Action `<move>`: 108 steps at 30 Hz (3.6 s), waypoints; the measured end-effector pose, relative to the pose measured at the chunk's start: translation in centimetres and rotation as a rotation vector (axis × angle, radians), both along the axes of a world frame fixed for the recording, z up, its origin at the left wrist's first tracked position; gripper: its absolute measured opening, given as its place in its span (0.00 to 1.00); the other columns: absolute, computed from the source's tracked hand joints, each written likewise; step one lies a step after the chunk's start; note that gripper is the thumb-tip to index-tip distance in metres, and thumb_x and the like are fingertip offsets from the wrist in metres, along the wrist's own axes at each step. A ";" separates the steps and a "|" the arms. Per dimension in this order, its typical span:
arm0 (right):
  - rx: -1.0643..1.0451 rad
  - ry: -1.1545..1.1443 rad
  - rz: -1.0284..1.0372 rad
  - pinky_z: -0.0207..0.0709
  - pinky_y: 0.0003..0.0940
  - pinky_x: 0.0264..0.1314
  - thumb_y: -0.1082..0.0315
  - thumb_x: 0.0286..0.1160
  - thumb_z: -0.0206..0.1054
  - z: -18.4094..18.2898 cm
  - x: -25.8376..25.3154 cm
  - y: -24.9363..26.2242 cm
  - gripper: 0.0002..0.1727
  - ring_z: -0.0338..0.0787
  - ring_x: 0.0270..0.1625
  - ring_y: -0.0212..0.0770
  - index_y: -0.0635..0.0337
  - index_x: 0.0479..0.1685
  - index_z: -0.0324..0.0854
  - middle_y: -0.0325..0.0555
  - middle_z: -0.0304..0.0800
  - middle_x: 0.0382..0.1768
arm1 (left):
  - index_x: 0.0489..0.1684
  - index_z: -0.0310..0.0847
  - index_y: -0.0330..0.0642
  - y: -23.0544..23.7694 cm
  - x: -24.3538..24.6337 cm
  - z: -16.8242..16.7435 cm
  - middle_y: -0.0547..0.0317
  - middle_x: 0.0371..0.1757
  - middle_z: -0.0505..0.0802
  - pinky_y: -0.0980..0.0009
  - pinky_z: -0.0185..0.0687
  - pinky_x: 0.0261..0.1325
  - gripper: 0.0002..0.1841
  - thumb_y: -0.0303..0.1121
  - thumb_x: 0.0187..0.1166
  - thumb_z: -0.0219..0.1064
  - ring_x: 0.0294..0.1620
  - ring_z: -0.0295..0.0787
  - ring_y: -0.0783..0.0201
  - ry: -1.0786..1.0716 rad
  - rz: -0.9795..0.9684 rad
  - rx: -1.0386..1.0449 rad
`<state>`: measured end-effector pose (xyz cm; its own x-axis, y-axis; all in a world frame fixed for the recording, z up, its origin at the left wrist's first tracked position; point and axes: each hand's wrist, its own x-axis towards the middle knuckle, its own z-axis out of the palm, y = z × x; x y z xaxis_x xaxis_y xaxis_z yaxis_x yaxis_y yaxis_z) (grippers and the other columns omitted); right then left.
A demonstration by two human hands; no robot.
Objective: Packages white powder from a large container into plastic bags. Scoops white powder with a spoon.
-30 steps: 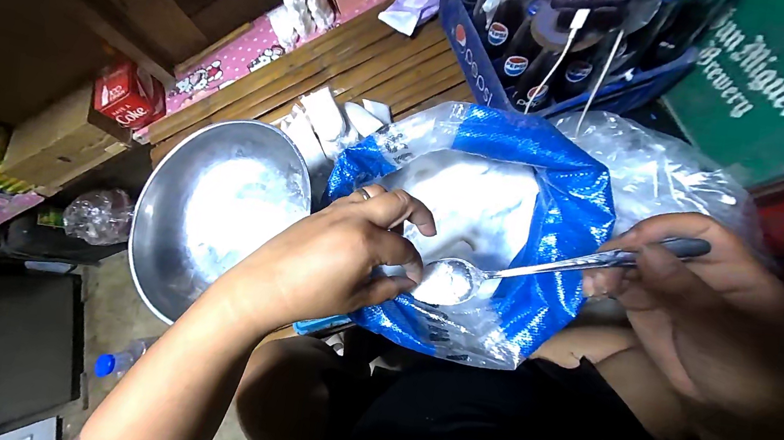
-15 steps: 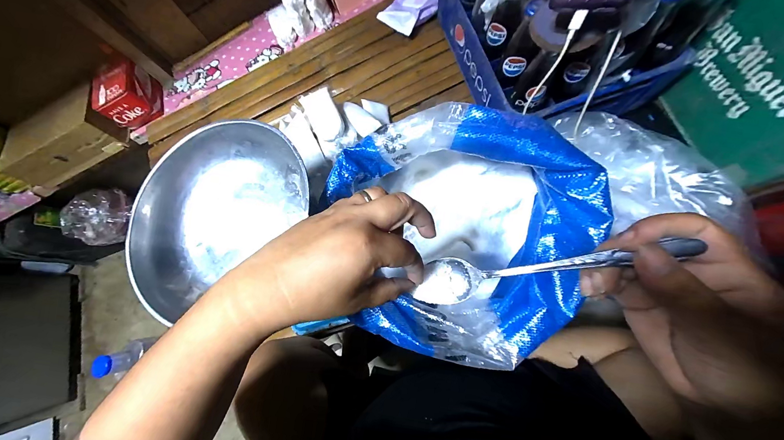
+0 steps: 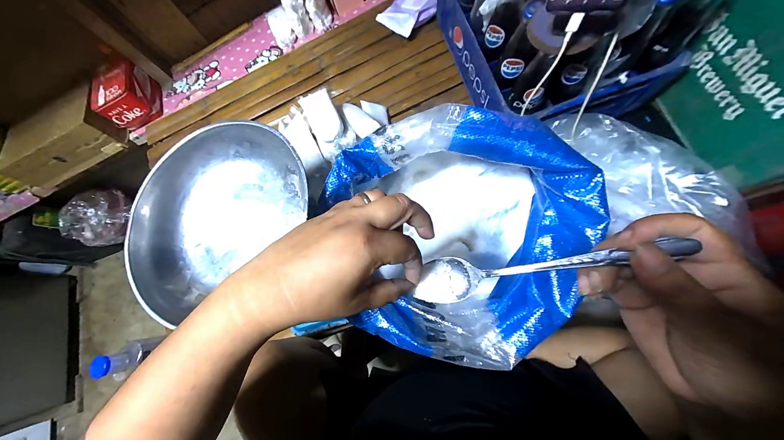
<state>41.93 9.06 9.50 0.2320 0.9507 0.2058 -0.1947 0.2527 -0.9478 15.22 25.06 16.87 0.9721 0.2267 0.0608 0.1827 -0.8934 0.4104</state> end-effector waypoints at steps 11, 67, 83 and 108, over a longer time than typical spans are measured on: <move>-0.025 0.034 -0.011 0.87 0.22 0.46 0.55 0.85 0.65 -0.3 -0.1 -0.2 0.09 0.90 0.37 0.26 0.41 0.57 0.82 0.29 0.91 0.39 | 0.32 0.92 0.51 -0.2 -0.2 0.0 0.60 0.60 0.90 0.65 0.81 0.63 0.05 0.39 0.73 0.73 0.59 0.85 0.64 -0.012 0.023 0.003; -0.025 0.066 -0.026 0.86 0.20 0.44 0.58 0.87 0.62 -0.3 0.2 -0.6 0.08 0.89 0.36 0.25 0.42 0.55 0.83 0.29 0.90 0.38 | 0.36 0.93 0.48 -2.1 -1.0 -0.1 0.57 0.57 0.91 0.63 0.80 0.60 0.09 0.40 0.78 0.69 0.56 0.85 0.62 -0.079 0.126 0.118; -0.020 0.090 -0.011 0.85 0.18 0.44 0.57 0.86 0.64 0.2 0.3 -0.6 0.08 0.89 0.36 0.24 0.43 0.54 0.83 0.29 0.91 0.39 | 0.36 0.95 0.49 -3.6 -1.2 -0.6 0.57 0.58 0.90 0.66 0.79 0.59 0.06 0.37 0.76 0.72 0.57 0.84 0.63 -0.149 0.172 0.119; -0.002 0.091 0.007 0.86 0.20 0.46 0.58 0.87 0.62 0.1 0.2 -0.6 0.08 0.89 0.37 0.25 0.43 0.56 0.83 0.30 0.90 0.40 | 0.35 0.93 0.48 -3.6 -0.8 -0.7 0.58 0.57 0.90 0.63 0.81 0.60 0.06 0.38 0.77 0.71 0.57 0.85 0.62 -0.096 0.147 0.151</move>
<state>42.11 8.48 9.62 0.2436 0.9526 0.1824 -0.2819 0.2495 -0.9265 14.42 21.46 16.14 0.9173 0.3468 0.1956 0.2818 -0.9126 0.2963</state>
